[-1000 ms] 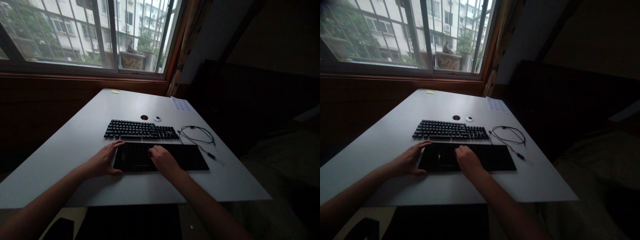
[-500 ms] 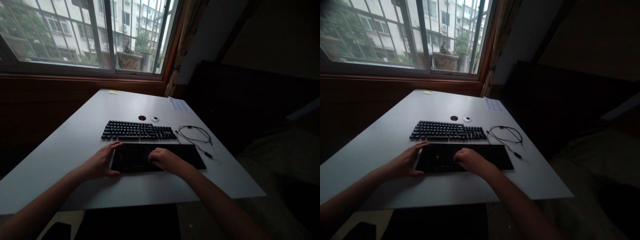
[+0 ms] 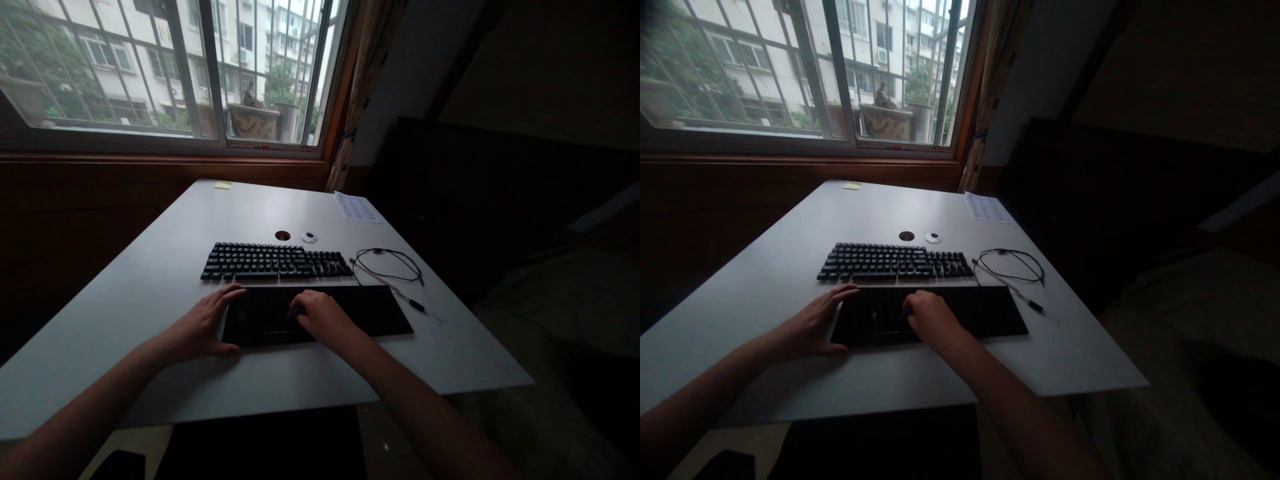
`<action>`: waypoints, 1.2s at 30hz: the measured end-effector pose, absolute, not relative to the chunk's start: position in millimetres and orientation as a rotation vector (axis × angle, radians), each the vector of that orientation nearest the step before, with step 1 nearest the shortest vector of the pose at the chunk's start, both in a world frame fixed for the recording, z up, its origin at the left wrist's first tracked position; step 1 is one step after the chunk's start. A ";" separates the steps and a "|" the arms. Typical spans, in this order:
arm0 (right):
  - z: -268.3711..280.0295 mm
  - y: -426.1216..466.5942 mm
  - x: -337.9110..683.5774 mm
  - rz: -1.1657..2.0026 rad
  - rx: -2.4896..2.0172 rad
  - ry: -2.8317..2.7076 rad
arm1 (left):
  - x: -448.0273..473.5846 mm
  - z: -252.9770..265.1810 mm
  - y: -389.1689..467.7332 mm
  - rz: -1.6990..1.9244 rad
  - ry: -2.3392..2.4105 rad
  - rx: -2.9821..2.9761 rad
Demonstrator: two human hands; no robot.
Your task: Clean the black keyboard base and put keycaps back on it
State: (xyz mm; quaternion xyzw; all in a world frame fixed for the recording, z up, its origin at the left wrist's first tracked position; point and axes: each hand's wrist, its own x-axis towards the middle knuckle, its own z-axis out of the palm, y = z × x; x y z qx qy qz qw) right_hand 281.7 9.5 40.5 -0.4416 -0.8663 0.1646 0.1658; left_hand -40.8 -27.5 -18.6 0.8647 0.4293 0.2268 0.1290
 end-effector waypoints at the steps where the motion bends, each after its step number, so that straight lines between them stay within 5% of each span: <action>1: 41.5 9.4 279.9 0.466 -1.303 -2.441 | -40.8 -18.2 -27.6 0.658 1.244 2.518; 15: 9.0 -16.7 275.5 0.352 -1.245 -2.020 | -39.9 -16.2 -27.4 0.663 1.244 2.510; 36: 32.7 14.1 289.5 0.049 -0.580 -2.802 | -37.1 -20.2 -28.3 0.743 1.270 2.502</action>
